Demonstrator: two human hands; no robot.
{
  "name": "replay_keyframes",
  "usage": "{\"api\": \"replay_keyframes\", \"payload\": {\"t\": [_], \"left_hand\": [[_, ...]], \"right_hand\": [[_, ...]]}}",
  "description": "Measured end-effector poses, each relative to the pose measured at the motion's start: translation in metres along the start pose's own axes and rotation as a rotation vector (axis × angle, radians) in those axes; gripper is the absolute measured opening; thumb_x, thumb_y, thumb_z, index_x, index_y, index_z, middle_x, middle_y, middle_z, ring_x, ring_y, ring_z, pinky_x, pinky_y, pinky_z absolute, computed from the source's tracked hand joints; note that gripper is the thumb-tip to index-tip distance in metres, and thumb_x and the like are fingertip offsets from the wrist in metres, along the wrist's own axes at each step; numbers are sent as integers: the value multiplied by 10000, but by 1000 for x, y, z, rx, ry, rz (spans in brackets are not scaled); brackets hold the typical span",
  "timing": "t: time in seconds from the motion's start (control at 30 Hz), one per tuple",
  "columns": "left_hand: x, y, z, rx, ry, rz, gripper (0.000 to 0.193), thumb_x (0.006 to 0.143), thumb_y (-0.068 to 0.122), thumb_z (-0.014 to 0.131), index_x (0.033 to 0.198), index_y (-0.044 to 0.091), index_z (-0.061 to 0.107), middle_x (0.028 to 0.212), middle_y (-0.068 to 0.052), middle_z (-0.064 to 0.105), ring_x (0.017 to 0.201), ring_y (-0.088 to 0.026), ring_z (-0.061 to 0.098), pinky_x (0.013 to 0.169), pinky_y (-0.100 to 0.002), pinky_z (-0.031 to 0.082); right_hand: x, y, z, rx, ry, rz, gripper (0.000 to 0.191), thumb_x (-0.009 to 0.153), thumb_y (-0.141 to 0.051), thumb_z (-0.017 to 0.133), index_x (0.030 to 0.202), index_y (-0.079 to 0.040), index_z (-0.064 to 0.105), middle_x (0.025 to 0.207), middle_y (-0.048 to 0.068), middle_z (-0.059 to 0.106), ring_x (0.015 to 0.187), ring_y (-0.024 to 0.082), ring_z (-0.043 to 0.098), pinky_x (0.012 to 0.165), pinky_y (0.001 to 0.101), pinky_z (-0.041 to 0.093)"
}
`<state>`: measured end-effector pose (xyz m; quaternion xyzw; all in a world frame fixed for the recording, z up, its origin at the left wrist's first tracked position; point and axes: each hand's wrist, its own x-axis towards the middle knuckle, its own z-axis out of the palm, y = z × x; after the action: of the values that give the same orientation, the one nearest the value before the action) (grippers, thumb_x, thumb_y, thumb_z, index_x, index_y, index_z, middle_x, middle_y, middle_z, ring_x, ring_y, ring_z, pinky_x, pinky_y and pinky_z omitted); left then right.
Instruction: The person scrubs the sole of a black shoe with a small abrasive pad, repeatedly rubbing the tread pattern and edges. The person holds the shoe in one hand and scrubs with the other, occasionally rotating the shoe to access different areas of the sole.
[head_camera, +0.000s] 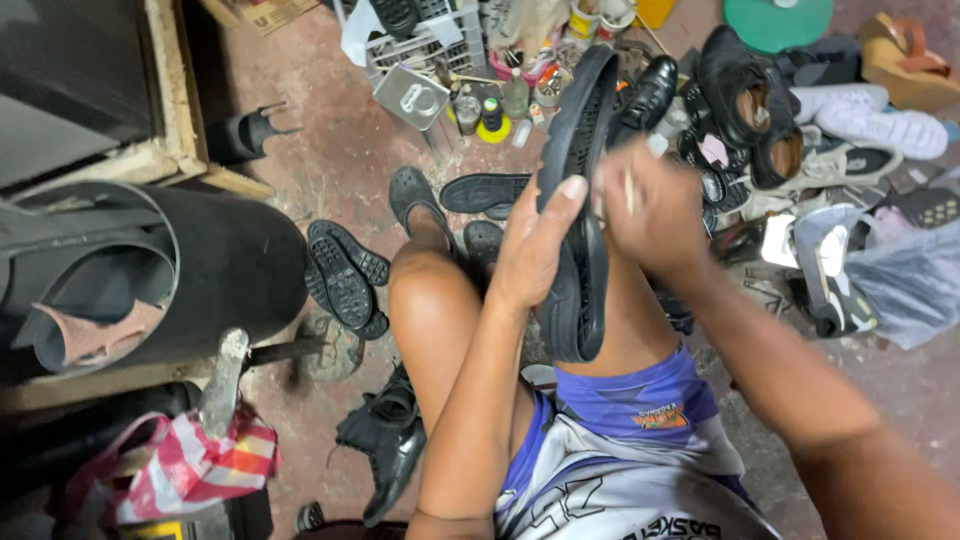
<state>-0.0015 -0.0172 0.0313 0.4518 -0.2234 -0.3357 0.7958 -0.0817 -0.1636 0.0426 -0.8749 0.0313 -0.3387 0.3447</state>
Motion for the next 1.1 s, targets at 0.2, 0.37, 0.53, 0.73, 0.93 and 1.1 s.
{"api": "replay_keyframes", "payload": {"t": [0.2,0.37,0.53,0.73,0.93,1.1], "left_hand": [[6,15,-21,-204,4,-8,545,1059,449,534,1282,-42,614,1093,-107,723,831,-149,671,744,-307,561],[17,20,-19,-179,42,-46,646,1072,545,497,1293,-49,621,1061,-121,712,827,-150,653,739,-300,553],[-11,26,-10,84,35,-53,565,1051,415,573,1372,-49,568,1213,-77,678,1031,-151,626,908,-319,533],[-50,18,3,67,127,-31,535,1106,395,479,1375,-59,568,1202,-98,665,1042,-168,626,942,-324,520],[-2,18,-3,-30,125,-88,665,1155,485,267,1220,-73,623,936,-138,686,780,-190,667,751,-319,562],[6,18,9,361,242,-156,612,1083,480,303,1304,-37,543,911,-210,643,705,-286,673,657,-382,563]], "right_hand": [[-59,-3,-22,258,-28,294,52,1008,-88,685,1011,-51,647,892,57,676,755,133,627,705,272,492],[-69,-23,-30,221,117,457,64,1100,-106,627,1086,-44,621,906,61,662,771,87,677,745,254,540],[-83,-33,4,219,-34,320,136,939,-11,740,1037,-8,645,903,86,715,782,128,708,676,266,554],[-78,-33,0,197,-55,218,142,938,-3,757,1021,-27,644,855,87,711,713,139,706,648,269,539],[-30,-20,2,-37,-12,44,117,998,-51,762,1042,-45,653,864,102,702,752,223,707,679,317,523],[-53,-26,-4,-20,-64,171,120,986,-59,749,1012,-49,631,860,98,705,741,214,713,671,316,528]]}}
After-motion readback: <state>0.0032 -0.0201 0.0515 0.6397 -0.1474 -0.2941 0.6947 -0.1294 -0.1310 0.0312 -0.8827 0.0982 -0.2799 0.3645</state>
